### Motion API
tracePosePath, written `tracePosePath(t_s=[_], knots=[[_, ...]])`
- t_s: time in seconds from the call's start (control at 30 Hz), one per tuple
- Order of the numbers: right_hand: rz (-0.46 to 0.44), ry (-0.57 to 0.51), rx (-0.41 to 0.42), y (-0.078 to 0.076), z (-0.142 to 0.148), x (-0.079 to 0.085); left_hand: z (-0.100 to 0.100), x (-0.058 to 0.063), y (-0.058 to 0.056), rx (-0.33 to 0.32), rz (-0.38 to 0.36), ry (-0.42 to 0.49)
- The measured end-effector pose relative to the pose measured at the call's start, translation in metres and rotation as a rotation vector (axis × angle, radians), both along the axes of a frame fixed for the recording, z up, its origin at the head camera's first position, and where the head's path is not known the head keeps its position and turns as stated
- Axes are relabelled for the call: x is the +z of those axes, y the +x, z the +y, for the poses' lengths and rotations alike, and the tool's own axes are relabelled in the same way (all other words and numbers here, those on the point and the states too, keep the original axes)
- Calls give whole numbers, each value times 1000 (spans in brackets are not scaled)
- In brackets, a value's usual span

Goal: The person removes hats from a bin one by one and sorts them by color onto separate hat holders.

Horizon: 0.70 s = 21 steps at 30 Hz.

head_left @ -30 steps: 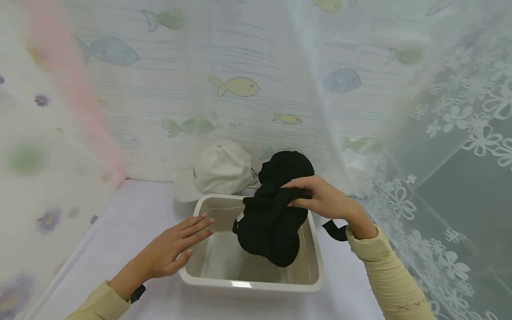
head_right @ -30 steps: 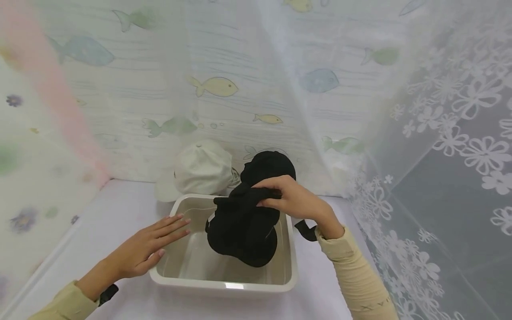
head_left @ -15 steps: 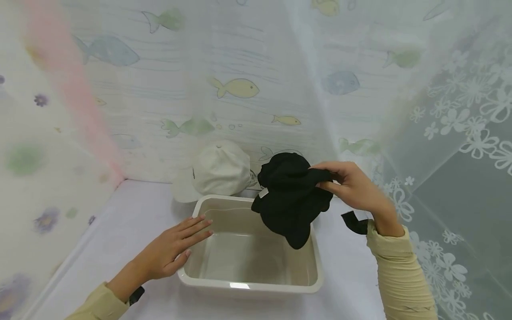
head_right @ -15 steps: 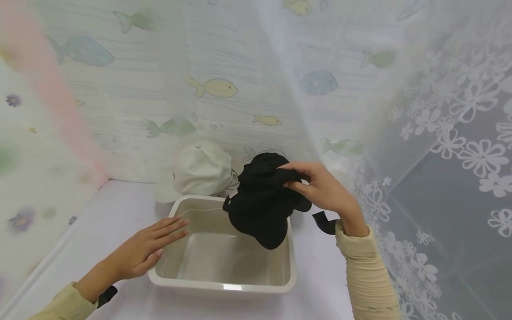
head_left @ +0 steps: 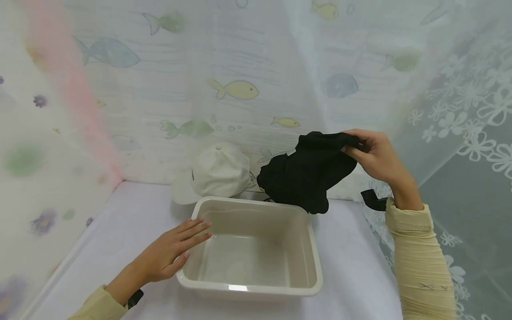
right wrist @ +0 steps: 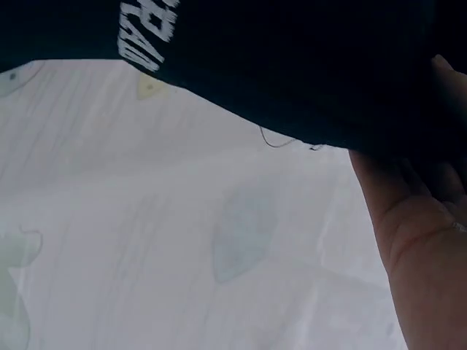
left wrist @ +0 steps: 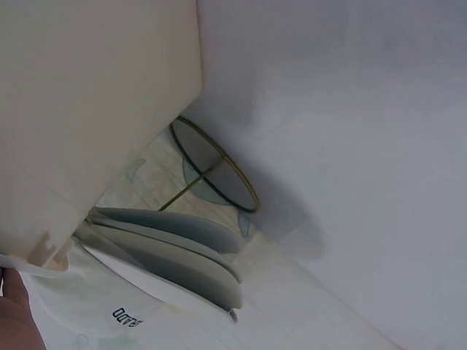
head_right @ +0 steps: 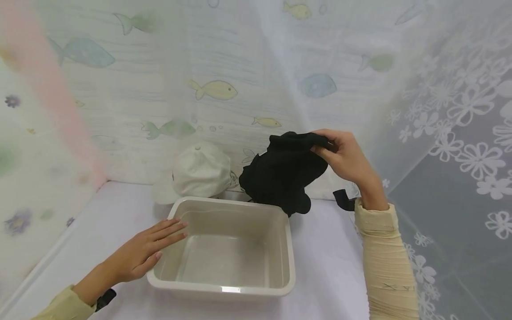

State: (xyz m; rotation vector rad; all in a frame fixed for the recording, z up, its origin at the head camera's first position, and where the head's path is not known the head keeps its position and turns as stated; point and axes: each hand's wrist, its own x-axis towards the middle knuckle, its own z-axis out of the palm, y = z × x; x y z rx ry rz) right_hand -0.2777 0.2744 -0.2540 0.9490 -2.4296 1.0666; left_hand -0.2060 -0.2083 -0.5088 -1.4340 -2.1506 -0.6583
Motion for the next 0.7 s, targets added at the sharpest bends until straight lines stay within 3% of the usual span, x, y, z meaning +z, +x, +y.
tracePosePath(t_s=[0.2, 0.4, 0.7], knots=[[-22, 70, -32, -34, -6, -5, 0, 0, 0, -2, -4, 8], [-64, 96, 10, -65, -16, -27, -1, 0, 1, -6, -1, 13], [-141, 151, -3, -94, -30, -50, 0, -2, 1, 6, -9, 12]])
